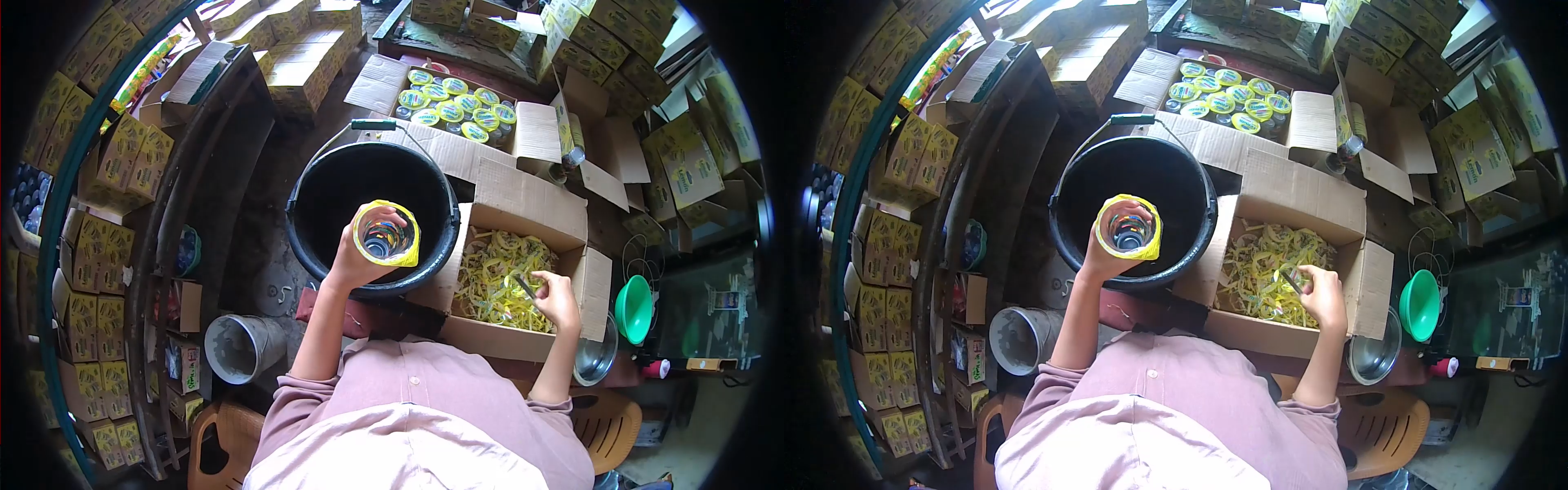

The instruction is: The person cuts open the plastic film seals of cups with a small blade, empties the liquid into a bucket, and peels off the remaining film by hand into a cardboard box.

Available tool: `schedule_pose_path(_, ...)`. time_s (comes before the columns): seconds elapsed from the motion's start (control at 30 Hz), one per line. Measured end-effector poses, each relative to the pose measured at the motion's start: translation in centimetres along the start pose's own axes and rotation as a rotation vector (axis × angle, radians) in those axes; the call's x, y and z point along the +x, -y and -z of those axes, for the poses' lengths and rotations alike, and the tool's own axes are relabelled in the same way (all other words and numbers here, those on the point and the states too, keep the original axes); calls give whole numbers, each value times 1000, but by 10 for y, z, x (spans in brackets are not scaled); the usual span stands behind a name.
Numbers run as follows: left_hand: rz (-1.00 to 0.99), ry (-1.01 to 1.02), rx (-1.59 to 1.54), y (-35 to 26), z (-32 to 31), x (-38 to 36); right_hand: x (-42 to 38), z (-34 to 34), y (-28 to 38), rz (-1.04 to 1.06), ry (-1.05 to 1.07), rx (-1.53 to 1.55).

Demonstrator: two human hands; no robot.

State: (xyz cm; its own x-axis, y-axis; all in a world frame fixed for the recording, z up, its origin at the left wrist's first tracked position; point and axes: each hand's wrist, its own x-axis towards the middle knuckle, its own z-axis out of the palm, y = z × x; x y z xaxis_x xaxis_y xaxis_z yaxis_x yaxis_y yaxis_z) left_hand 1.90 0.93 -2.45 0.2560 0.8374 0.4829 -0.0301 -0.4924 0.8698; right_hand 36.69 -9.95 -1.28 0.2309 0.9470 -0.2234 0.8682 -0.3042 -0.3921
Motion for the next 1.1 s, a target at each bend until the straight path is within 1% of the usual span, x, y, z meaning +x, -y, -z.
schedule_pose_path(0.07,-30,-48,5,1,-3,-1,-1,2,25,87,-70,307)
schedule_pose_path(0.1,-5,-31,-62,10,-2,-6,-1,0,41,160,-154,395)
schedule_pose_path(0.13,-24,-30,-55,14,0,-8,-1,-1,61,241,-270,461)
schedule_pose_path(0.2,43,-112,-188,13,-4,-9,9,-12,85,304,-364,614)
schedule_pose_path(0.27,34,-173,-137,19,-5,-6,16,-24,112,407,-460,799)
schedule_pose_path(0.33,22,-229,-66,25,-5,-9,19,-34,143,516,-456,945)
schedule_pose_path(0.4,-8,-278,26,29,-4,-12,21,-49,165,566,-551,798)
schedule_pose_path(0.43,10,-278,54,22,-4,-10,22,-53,177,607,-560,795)
schedule_pose_path(0.47,-26,-287,83,23,-4,-10,24,-57,189,649,-570,793)
schedule_pose_path(0.53,-16,-279,5,18,-6,-7,26,-67,204,638,-617,785)
schedule_pose_path(0.6,-41,-305,12,22,-7,-8,25,-70,214,635,-697,734)
schedule_pose_path(0.73,-85,-330,25,28,-7,-11,28,-77,217,708,-686,750)
schedule_pose_path(0.8,-106,-344,26,29,-7,-11,30,-80,218,715,-684,741)
schedule_pose_path(0.97,-74,-318,74,27,-5,-12,30,-84,221,750,-685,713)
schedule_pose_path(1.1,-105,-332,169,30,-5,-13,30,-86,221,749,-733,695)
